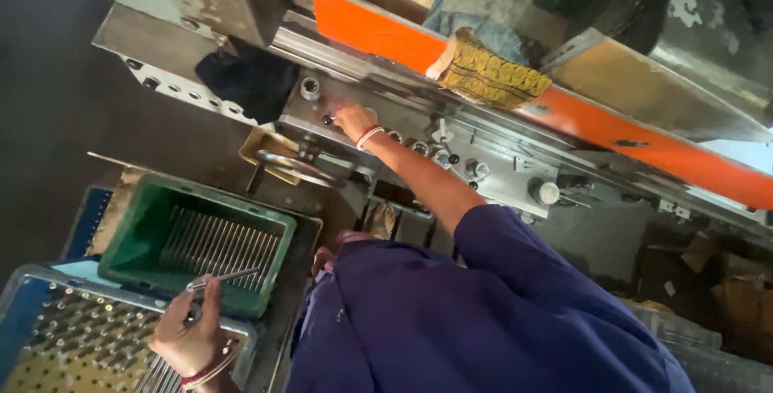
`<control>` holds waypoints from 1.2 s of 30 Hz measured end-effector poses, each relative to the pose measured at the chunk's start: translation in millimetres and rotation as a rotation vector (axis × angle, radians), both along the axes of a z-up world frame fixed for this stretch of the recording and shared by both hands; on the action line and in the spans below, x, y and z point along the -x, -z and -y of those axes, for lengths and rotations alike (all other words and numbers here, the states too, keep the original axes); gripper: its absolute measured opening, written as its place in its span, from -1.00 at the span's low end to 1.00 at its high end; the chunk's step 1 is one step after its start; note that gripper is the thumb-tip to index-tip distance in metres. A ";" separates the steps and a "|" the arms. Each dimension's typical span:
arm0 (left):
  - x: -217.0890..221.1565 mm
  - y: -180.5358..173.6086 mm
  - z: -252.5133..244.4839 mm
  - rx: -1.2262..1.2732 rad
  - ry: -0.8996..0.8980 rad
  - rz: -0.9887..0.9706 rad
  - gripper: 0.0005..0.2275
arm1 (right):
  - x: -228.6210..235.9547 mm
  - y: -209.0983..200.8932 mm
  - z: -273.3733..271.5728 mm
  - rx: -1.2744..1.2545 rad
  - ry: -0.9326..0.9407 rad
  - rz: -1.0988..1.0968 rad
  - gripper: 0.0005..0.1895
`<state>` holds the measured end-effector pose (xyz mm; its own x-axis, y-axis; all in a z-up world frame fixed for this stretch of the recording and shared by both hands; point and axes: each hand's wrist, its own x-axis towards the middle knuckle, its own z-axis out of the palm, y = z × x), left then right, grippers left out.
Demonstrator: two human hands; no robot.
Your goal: The person picks up metal rods from a blue tray and inserts them into a machine. They use a caliper to measure the rods and then place them into the machine. The person repeats this process multiple times.
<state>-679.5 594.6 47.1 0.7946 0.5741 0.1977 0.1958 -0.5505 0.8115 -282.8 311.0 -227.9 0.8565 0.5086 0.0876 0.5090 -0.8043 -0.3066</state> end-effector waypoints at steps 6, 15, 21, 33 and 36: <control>-35.9 -8.3 20.2 -0.063 0.021 0.041 -0.80 | -9.2 7.1 1.9 -0.083 0.021 -0.080 -0.78; -79.5 -21.8 46.0 -0.073 0.093 0.105 -0.83 | -13.4 10.1 4.3 -0.281 -0.013 -0.072 -0.80; -99.2 -40.8 59.8 -0.008 0.102 0.047 -0.85 | -44.6 2.8 -9.9 -0.400 0.088 -0.135 -0.83; -148.5 -0.6 65.6 0.508 -0.052 0.077 -0.78 | 137.1 -186.9 -37.2 -1.025 -0.282 -1.601 -0.75; -159.9 38.0 55.8 0.518 -0.004 0.132 -0.78 | 160.9 -229.2 -27.7 -0.945 -0.270 -1.245 -0.70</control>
